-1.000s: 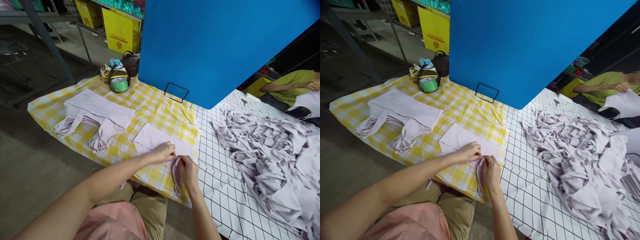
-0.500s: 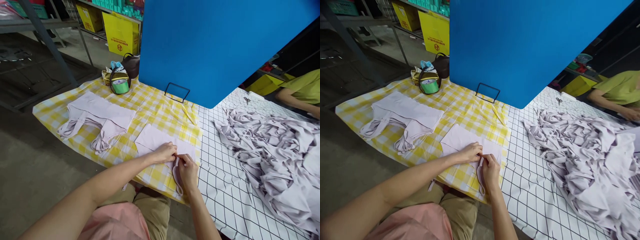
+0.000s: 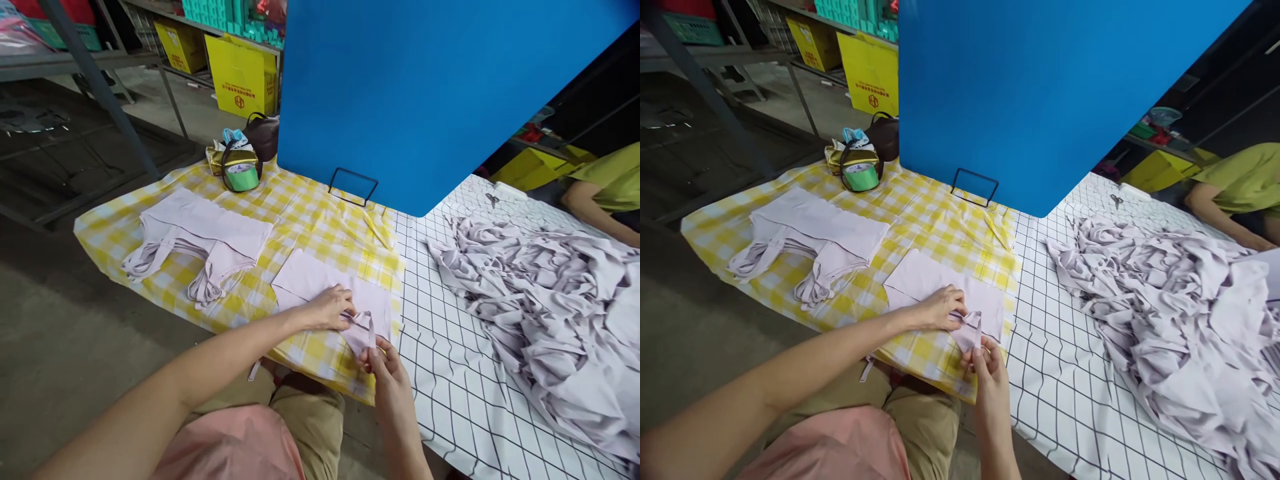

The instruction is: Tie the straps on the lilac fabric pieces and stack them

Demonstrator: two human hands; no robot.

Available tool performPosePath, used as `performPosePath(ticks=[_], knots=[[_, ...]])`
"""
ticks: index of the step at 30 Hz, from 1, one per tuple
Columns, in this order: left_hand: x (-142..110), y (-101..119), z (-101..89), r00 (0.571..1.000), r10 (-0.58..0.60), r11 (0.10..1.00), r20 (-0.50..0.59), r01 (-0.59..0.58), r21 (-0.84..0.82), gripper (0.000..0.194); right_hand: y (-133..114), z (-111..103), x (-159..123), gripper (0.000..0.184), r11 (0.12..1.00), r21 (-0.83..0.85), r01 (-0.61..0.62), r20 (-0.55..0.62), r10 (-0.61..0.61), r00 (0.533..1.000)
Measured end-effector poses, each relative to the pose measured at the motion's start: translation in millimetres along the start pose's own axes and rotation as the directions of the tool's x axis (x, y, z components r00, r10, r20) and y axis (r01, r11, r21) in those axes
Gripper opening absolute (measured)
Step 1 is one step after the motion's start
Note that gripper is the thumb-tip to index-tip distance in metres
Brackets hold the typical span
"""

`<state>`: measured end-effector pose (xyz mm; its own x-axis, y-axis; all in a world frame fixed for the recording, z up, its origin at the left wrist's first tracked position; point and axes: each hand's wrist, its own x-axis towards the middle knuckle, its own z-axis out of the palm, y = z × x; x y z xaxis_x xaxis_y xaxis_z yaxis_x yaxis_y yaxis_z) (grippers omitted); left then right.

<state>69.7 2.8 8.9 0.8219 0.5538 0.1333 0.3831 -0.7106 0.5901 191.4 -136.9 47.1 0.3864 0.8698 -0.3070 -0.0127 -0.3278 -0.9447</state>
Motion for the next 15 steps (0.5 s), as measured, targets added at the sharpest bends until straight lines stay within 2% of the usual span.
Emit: performPosePath(ticks=[2, 4, 7, 9, 12, 15], knots=[[-4.3, 0.1, -2.3, 1.0, 0.024, 1.0, -0.004, -0.024, -0.011, 0.026, 3.6, -3.9, -13.1, 0.037, 0.979, -0.187, 0.086, -0.103, -0.107, 0.989], [-7.3, -0.2, -2.6, 0.999, 0.037, 0.999, -0.009, -0.037, -0.021, 0.026, 9.7, -6.0, -25.2, 0.035, 0.92, -0.359, 0.155, -0.176, -0.23, 0.957], [-9.1, -1.2, -0.6, 0.999, 0.034, 0.999, -0.028, -0.035, -0.023, 0.026, 22.3, -6.8, -37.8, 0.035, 0.85, -0.476, 0.225, -0.212, -0.359, 0.909], [-9.6, -1.5, 0.0, 0.999, 0.04, 0.999, -0.031, -0.04, -0.017, 0.026, 30.7, -7.4, -41.8, 0.043, 0.874, -0.451, 0.182, -0.206, -0.3, 0.931], [-10.7, -0.7, -2.3, 0.998, 0.057, 0.998, -0.01, -0.057, -0.002, 0.031, 38.7, -9.8, -45.0, 0.059, 0.953, -0.302, 0.005, -0.194, -0.066, 0.979], [-12.3, 1.0, -6.5, 0.998, 0.059, 0.998, 0.021, -0.059, 0.022, 0.036, 40.7, -13.3, -49.0, 0.063, 0.989, -0.12, -0.089, -0.19, 0.065, 0.98]])
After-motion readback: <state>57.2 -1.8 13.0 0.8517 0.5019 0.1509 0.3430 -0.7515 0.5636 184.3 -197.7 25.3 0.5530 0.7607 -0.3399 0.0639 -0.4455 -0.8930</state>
